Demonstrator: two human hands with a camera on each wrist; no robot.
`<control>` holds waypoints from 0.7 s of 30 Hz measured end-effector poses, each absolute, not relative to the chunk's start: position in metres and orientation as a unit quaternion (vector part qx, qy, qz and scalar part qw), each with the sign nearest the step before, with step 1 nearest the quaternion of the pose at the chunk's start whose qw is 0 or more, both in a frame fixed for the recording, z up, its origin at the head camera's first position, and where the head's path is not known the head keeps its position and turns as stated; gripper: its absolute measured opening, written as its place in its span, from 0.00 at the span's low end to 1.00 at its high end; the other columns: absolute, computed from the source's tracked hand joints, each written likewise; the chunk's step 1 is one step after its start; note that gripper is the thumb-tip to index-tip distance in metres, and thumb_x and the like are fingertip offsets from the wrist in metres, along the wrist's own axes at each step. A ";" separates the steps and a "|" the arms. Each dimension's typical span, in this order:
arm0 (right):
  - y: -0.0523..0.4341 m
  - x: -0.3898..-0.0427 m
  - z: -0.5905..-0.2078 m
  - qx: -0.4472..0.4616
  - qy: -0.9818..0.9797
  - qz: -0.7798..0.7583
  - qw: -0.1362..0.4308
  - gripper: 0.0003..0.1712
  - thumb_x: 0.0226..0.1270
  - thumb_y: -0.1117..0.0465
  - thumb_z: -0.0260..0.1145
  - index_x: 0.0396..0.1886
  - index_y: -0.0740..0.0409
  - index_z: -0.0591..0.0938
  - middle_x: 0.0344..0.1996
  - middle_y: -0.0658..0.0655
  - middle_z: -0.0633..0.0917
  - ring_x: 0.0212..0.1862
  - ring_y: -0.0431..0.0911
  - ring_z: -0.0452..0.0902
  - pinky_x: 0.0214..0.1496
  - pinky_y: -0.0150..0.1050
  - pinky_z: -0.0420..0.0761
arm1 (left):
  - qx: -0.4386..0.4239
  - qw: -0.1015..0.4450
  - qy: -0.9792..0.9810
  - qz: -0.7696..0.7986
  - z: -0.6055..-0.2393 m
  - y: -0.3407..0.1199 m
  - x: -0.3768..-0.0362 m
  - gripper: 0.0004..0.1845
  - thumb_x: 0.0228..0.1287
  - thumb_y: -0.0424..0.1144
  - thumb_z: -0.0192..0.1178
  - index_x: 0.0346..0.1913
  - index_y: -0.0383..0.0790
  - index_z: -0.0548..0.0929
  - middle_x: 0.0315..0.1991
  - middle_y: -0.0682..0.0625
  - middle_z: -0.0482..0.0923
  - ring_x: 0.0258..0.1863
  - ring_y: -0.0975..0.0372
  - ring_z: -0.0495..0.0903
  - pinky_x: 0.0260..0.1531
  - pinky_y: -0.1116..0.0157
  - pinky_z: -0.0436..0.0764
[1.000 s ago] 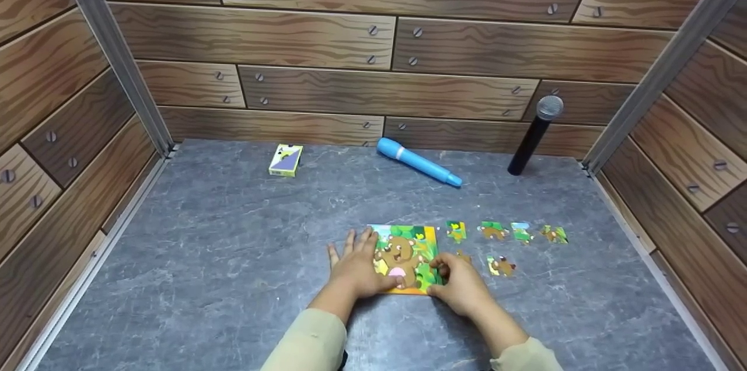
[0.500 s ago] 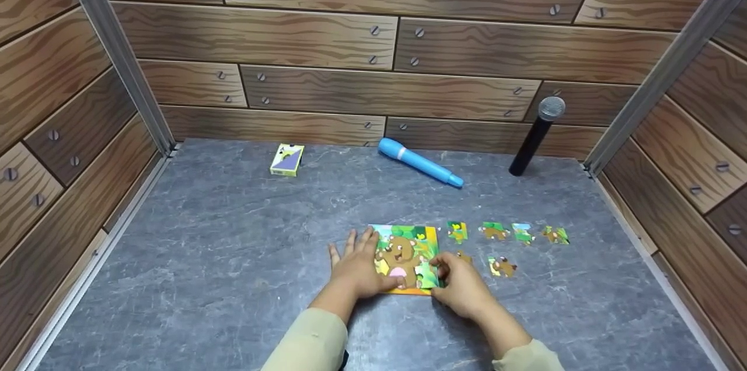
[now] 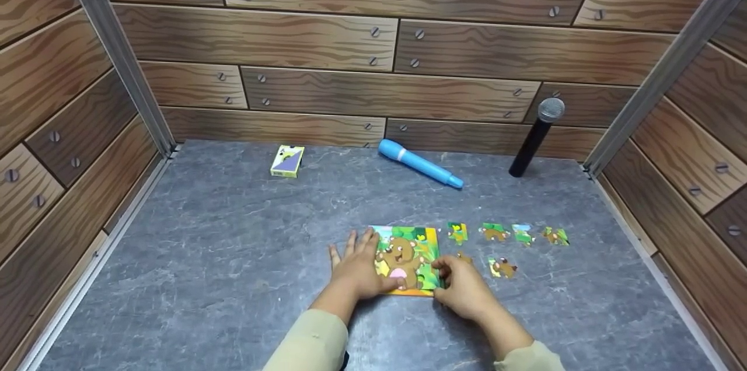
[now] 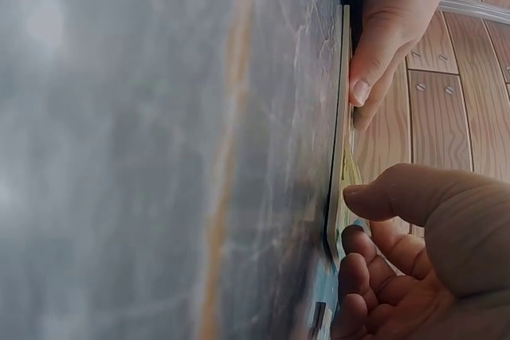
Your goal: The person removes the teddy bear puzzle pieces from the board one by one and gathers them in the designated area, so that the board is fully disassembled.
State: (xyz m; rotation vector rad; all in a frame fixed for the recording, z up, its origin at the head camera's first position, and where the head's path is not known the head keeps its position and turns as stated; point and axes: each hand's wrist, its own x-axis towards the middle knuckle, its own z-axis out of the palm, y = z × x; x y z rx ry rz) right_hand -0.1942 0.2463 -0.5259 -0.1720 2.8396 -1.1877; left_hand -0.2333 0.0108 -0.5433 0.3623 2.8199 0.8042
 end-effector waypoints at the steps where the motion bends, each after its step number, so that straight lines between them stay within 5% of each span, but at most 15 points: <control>1: 0.247 -0.194 -0.527 -0.058 0.921 -0.384 0.026 0.26 0.45 0.78 0.70 0.49 0.68 0.84 0.35 0.54 0.81 0.36 0.46 0.76 0.38 0.41 0.80 | 0.122 0.092 0.950 0.272 -0.544 0.011 -0.234 0.64 0.54 0.75 0.70 0.85 0.43 0.58 0.86 0.49 0.51 0.85 0.44 0.41 0.75 0.30 0.28; 12: 0.247 -0.195 -0.527 -0.064 0.921 -0.384 0.010 0.28 0.44 0.78 0.69 0.52 0.70 0.84 0.33 0.52 0.81 0.34 0.44 0.75 0.36 0.37 0.78 | 0.121 0.093 0.951 0.268 -0.554 0.013 -0.239 0.65 0.52 0.76 0.70 0.85 0.44 0.57 0.86 0.50 0.49 0.85 0.45 0.39 0.74 0.30 0.28; 21: 0.258 -0.194 -0.518 -0.084 0.918 -0.387 -0.001 0.26 0.48 0.75 0.73 0.52 0.67 0.86 0.38 0.53 0.83 0.40 0.46 0.78 0.46 0.43 0.82 | 0.122 0.091 0.953 0.263 -0.552 0.013 -0.239 0.65 0.52 0.76 0.70 0.85 0.43 0.58 0.86 0.49 0.49 0.85 0.44 0.40 0.74 0.29 0.28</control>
